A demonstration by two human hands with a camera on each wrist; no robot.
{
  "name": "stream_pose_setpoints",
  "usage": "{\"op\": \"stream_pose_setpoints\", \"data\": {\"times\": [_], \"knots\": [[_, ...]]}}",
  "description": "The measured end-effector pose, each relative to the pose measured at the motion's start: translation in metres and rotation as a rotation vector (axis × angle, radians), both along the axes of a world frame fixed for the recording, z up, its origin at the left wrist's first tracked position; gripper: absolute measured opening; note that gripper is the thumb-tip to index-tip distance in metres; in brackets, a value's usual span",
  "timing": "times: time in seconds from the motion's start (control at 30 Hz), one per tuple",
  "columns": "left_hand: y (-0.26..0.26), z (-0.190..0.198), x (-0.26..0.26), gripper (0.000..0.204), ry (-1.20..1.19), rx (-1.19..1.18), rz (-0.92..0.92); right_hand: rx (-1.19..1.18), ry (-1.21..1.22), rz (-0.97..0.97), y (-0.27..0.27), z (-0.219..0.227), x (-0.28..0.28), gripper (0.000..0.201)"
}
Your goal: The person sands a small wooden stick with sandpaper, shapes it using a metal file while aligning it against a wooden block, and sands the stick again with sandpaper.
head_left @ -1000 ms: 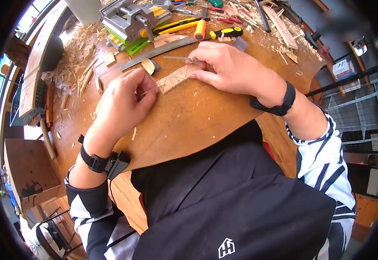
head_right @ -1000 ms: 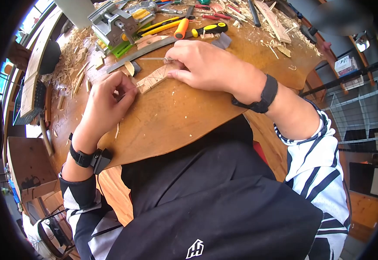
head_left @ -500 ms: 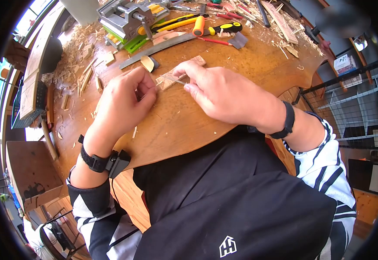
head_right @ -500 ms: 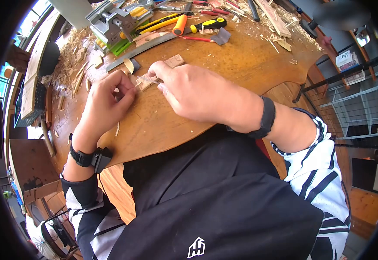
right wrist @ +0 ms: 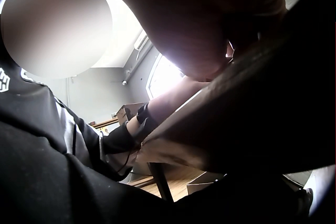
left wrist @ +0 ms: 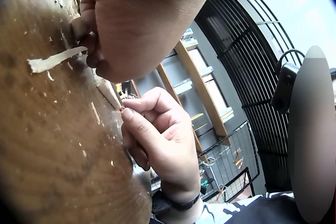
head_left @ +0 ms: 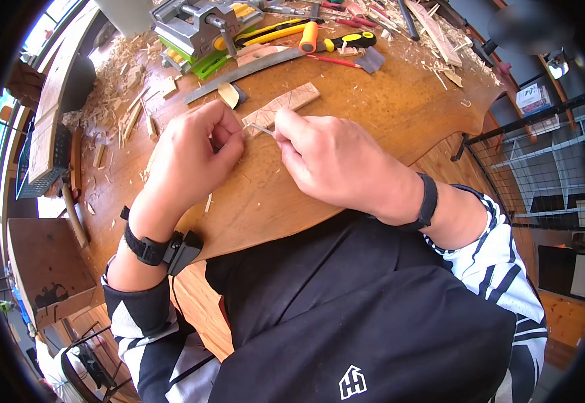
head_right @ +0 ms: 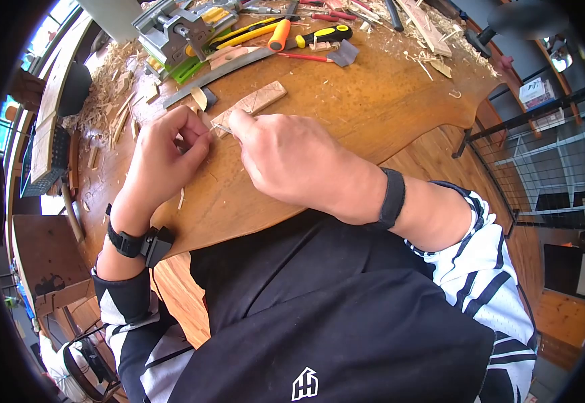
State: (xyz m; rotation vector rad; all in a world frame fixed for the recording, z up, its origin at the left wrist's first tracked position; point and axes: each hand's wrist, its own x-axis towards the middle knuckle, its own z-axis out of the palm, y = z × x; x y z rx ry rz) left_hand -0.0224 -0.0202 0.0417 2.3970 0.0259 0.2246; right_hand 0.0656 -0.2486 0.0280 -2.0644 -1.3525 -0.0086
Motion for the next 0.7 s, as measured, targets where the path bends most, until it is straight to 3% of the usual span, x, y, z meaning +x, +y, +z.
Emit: {"op": "stream_pose_setpoints", "data": {"times": [0.23,0.43,0.6,0.7], "knots": [[-0.002,0.001,0.0,0.01,0.028,0.04,0.003,-0.005,-0.036,-0.043,0.002,0.001,-0.011,0.012],[-0.005,-0.005,0.003,0.01,-0.001,0.063,0.038,-0.076,-0.081,-0.024,0.006,0.0,-0.012,0.021],[-0.002,-0.008,0.005,0.012,-0.011,0.094,0.004,0.043,-0.232,-0.018,0.004,-0.013,-0.016,0.019],[-0.002,-0.007,0.006,0.012,-0.008,0.116,-0.009,-0.019,-0.155,-0.026,0.007,-0.006,-0.013,0.019]]}}
